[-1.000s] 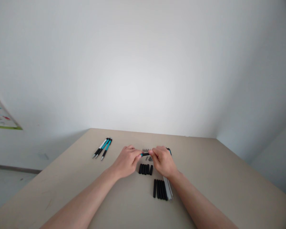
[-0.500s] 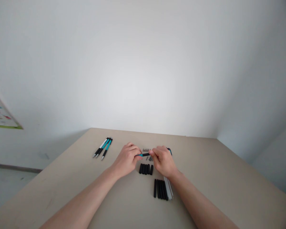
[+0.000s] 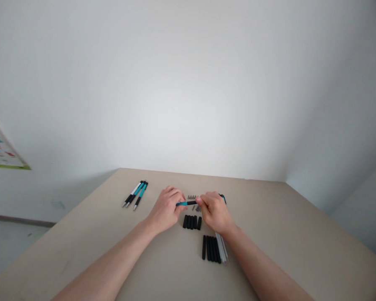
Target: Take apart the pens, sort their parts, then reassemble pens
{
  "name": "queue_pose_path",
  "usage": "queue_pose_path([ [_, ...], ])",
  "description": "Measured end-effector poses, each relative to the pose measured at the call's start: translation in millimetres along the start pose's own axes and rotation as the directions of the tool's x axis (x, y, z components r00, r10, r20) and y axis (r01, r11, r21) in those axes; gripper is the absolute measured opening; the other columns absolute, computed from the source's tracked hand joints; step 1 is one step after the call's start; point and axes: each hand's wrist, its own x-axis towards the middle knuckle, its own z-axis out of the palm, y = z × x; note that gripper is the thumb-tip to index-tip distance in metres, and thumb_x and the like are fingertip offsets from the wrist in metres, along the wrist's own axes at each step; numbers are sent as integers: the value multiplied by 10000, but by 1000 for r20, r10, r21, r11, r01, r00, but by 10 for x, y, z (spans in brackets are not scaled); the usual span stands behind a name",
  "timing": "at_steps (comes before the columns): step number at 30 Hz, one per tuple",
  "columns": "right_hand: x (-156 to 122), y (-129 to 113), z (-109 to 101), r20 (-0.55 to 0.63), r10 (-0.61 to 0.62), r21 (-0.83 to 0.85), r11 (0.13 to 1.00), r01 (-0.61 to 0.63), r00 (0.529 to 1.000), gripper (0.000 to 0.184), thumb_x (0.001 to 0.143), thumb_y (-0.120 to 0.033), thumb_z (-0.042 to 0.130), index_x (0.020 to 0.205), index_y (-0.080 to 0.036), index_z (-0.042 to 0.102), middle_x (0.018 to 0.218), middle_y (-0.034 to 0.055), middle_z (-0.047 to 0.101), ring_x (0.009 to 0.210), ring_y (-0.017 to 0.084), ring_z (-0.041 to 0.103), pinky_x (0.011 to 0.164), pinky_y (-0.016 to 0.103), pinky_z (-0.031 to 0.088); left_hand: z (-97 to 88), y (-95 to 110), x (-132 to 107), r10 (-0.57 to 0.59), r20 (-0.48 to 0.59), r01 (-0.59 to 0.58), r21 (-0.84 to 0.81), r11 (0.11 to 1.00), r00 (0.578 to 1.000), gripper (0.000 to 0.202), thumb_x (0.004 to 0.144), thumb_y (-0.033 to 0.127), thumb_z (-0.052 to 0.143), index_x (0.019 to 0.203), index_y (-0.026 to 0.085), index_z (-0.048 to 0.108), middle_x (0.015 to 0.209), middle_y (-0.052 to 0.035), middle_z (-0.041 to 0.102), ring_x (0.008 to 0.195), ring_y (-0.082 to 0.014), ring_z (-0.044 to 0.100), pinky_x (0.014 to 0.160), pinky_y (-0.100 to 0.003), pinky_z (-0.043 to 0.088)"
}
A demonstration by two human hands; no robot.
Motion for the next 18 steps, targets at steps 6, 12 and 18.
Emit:
queue_pose_path([
  [6,0,-37,-14,-11,-13,1,1000,13,1000,430,955,-287,342,546,-184,424,529,12,479,533,129,415,591,272,249,-9,9,4,-17,-10,17,6,1000,1000,111,776,127,610,728,186,529,812,-26,604,837,-203,516,783,-354,396],
  [12,-1,-17,7,1,-5,-6,1000,5,1000,417,956,-280,351,556,-182,420,536,7,485,543,126,423,602,267,249,-6,10,5,-17,-22,18,14,1000,1000,124,766,117,622,733,185,525,819,-22,606,843,-200,512,784,-349,394],
  [18,-5,-17,13,-32,16,-11,1000,-16,999,421,953,-277,355,550,-181,431,519,3,469,525,125,415,590,269,250,-7,11,11,-21,-74,25,55,998,997,109,781,173,649,777,188,541,857,-32,614,872,-213,517,800,-361,401],
])
